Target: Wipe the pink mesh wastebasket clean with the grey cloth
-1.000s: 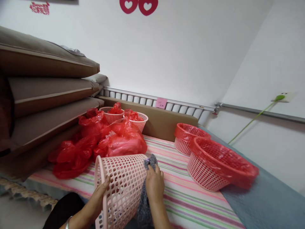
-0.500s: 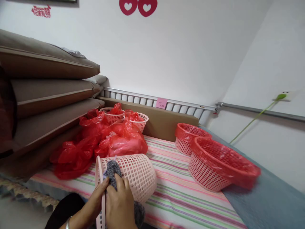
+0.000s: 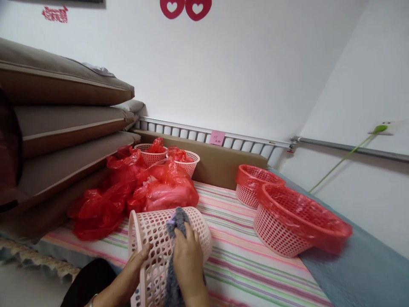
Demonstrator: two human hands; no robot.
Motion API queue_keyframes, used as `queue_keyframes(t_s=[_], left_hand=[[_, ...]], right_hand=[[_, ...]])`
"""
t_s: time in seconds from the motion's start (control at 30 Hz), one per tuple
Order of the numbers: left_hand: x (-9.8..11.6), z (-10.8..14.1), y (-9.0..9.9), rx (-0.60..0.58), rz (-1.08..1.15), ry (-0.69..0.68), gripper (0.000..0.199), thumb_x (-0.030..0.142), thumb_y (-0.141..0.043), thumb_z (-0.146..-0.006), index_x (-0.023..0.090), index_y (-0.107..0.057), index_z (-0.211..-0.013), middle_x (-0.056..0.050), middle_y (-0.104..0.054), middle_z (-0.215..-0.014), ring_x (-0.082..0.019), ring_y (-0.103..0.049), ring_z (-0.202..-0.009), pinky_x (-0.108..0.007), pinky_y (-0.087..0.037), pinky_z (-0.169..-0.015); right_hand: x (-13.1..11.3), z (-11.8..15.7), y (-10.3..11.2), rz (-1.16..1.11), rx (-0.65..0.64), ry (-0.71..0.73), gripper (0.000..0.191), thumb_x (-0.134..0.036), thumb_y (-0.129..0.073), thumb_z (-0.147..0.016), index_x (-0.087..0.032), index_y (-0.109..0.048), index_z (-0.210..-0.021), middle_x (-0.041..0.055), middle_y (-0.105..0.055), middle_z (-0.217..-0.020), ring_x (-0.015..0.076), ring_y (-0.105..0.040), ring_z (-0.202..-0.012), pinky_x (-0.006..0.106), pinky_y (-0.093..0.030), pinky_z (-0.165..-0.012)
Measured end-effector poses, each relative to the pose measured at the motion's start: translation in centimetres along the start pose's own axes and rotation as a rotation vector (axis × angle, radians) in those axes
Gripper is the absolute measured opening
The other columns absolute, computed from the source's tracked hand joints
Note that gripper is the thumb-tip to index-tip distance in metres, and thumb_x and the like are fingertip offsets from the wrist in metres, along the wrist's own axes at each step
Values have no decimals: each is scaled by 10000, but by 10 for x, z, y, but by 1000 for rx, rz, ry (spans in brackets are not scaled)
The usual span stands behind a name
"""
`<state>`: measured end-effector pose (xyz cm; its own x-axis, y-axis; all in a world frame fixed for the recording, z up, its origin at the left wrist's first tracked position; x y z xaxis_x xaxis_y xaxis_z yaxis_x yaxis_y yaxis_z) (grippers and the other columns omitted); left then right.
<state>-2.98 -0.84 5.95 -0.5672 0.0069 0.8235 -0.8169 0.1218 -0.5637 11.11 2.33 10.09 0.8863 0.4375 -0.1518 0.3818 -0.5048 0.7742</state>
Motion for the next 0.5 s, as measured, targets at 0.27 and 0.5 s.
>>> queue_keyframes(t_s=[0.27, 0.5], left_hand=[[-8, 3, 4, -9, -13, 37, 508, 431, -501, -853, 190, -470, -1299, -107, -527, -1361, -262, -304, -1365, -452, -138, -1164], [-5, 4, 2, -36, -31, 36, 514, 424, -474, -872, 196, -426, -1329, -101, -455, -1420, -269, -338, -1347, -461, -182, -1154]], right_hand=[[93, -17, -18, 202, -27, -257, 382, -201, -363, -846, -173, -661, -1084, 131, -603, -1130, 251, -577, -925, 358, -451, -786], [91, -18, -18, 189, -35, -237, 372, -196, -379, -839, -187, -667, -1074, 127, -598, -1145, 262, -574, -943, 356, -445, -801]])
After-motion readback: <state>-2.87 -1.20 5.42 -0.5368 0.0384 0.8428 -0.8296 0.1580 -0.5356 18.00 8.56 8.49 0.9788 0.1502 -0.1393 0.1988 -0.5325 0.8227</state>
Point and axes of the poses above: each hand's wrist, its own z-axis away from the middle knuckle, its own y-axis out of the back of the hand, x = y × z, the point moved 3 cm from there along -z, towards the middle knuckle
